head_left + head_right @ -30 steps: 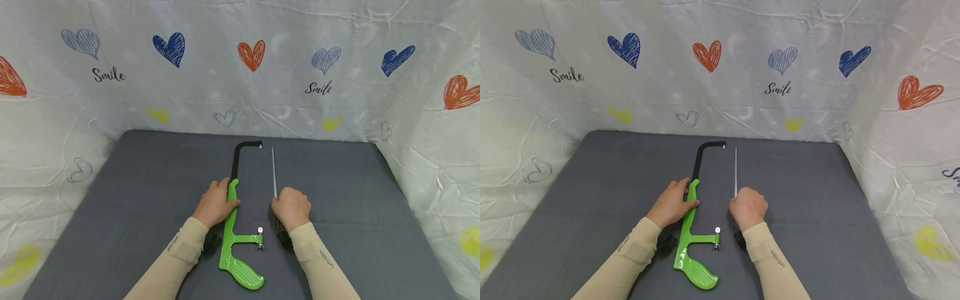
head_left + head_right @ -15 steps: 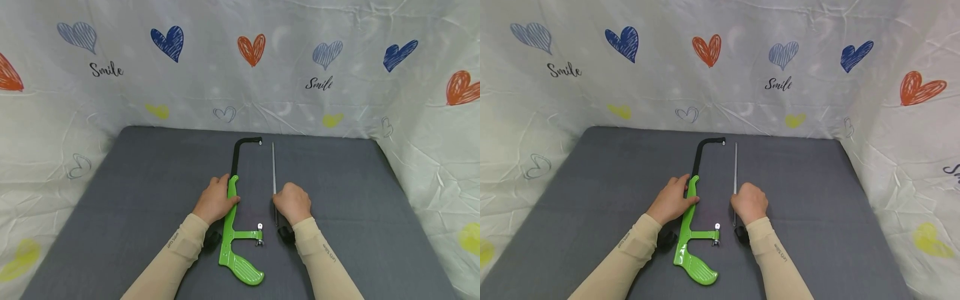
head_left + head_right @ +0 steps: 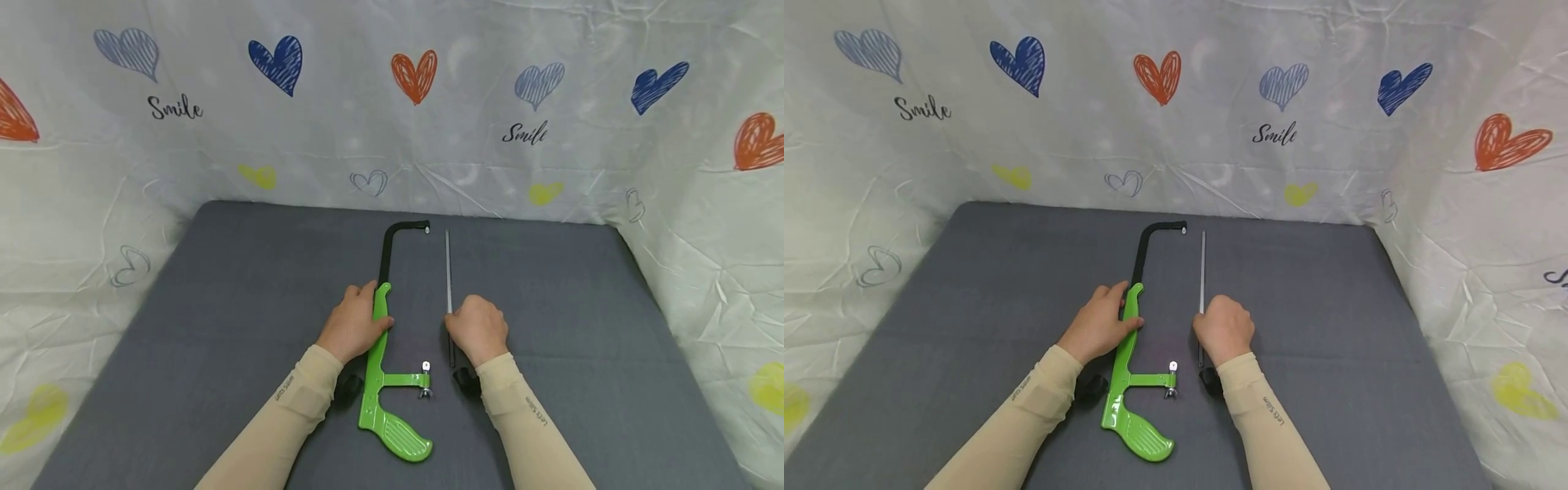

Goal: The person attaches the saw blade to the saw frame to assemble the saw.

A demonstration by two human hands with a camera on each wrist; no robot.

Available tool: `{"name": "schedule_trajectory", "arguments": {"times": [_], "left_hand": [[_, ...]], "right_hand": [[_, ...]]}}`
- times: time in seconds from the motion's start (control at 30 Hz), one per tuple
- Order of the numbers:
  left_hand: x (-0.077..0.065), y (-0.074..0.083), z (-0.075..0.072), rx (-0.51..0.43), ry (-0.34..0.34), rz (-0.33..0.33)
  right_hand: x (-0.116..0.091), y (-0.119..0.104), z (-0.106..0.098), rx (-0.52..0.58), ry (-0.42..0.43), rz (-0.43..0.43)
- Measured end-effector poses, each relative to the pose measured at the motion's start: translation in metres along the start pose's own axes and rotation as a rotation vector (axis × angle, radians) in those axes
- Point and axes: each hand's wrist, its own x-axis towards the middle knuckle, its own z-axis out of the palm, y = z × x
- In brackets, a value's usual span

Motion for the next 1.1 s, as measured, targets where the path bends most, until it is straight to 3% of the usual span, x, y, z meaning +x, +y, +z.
{"name": "schedule_trajectory", "arguments": {"times": [0.33,0.67,1.1], "left_hand": [[0.0010,-0.0021,-0.0034,0.012,0.006,-0.005],[0.0004,-0.0010,-0.0001,0.009,-0.007,-0.009],[-0.0005,0.0020,0.0003,0.017,-0.002,-0.003]], "right_hand": [[0.0031,-0.0043,0.0012,0.043,-0.021,0.006],[0.0020,-0.0059,0.0042,-0.031,0.048,0.013],[0.0076,-0.0078,0.0016,0.020,-0.033,0.078]]}}
